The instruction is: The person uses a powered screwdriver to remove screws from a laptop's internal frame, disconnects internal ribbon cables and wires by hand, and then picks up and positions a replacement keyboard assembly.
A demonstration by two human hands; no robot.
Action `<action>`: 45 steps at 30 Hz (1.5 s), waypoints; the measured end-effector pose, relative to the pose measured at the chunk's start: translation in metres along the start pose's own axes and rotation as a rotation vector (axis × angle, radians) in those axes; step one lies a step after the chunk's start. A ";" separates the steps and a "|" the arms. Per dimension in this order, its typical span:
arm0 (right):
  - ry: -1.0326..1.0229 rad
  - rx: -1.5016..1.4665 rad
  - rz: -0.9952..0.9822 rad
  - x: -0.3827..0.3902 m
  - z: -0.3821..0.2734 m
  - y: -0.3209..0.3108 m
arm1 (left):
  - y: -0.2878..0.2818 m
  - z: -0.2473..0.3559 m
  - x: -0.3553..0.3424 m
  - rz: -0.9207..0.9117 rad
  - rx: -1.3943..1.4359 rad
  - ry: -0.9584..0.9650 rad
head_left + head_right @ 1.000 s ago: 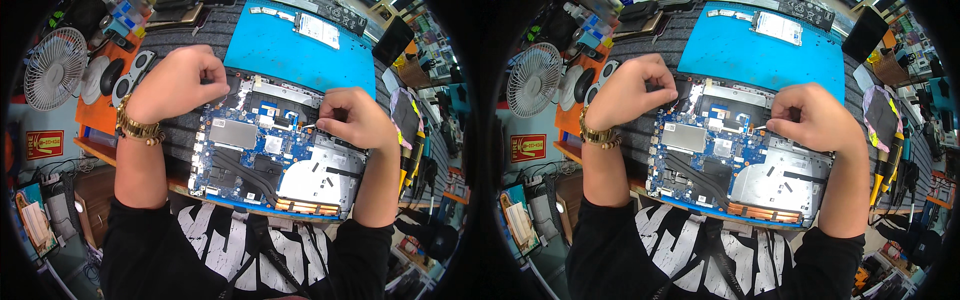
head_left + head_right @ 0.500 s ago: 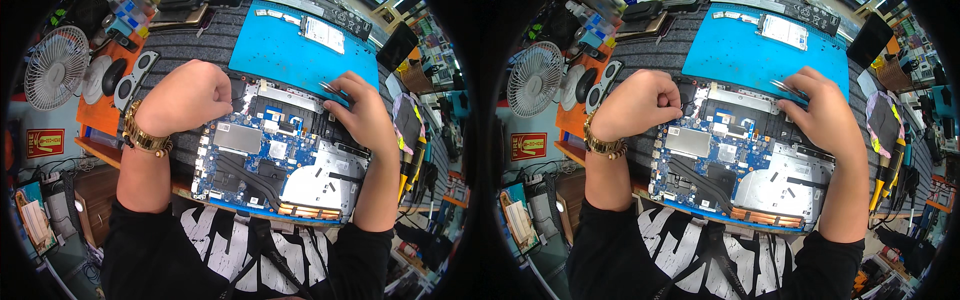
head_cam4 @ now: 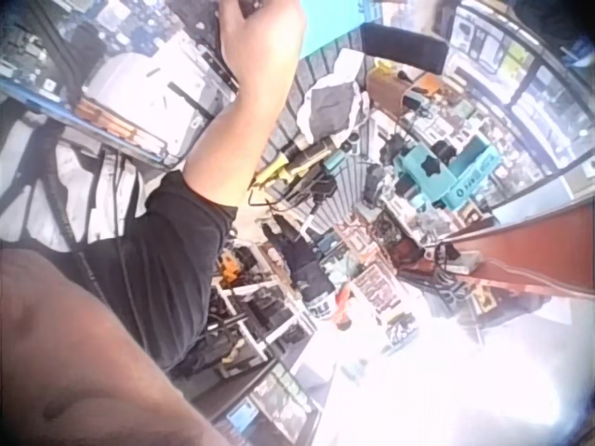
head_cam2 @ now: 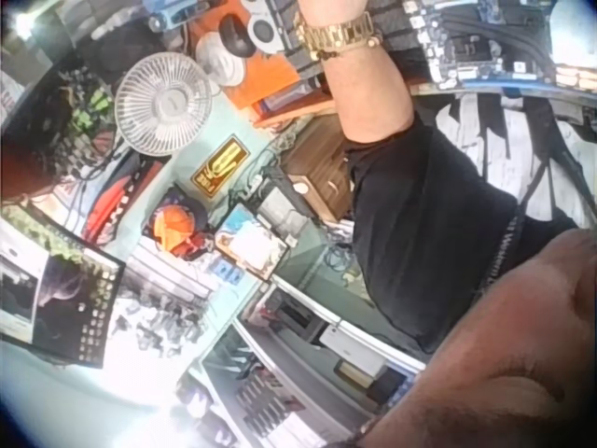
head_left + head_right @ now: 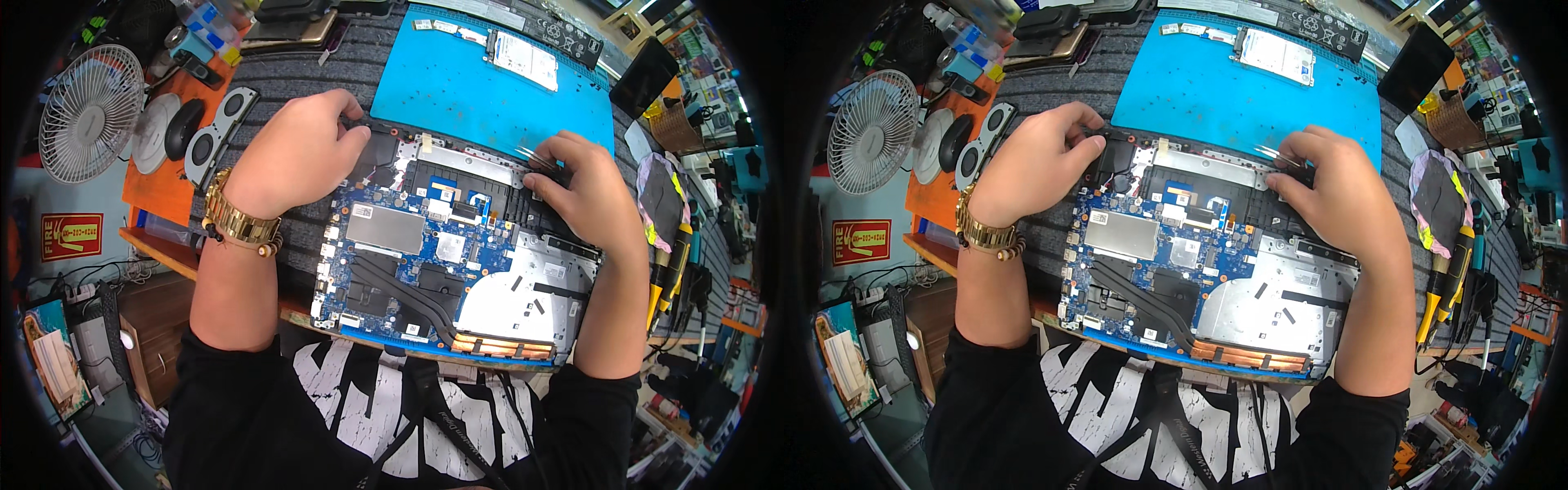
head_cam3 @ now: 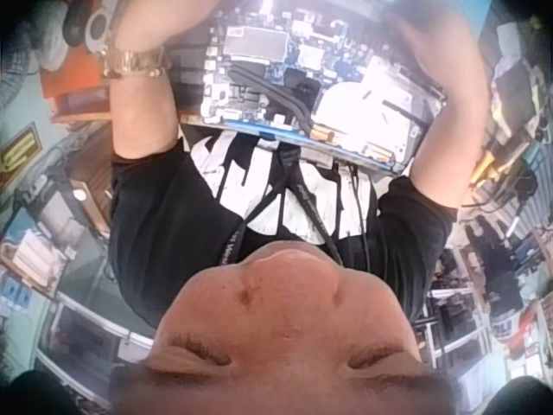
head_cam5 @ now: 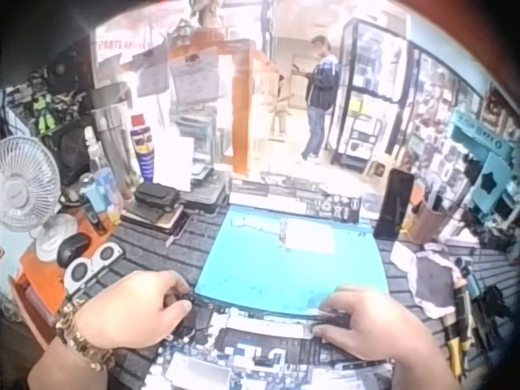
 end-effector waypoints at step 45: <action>0.452 -0.517 0.861 0.194 0.032 0.010 | 0.039 -0.034 0.079 0.135 0.953 -0.102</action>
Point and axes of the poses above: each hand's wrist, its own x-axis away from the middle knuckle, its own y-axis out of the palm, z = x × y, the point moved 6 cm from there along -x, towards the middle knuckle, and after that the axes turned 10 degrees about -y, right-handed, at the moved point
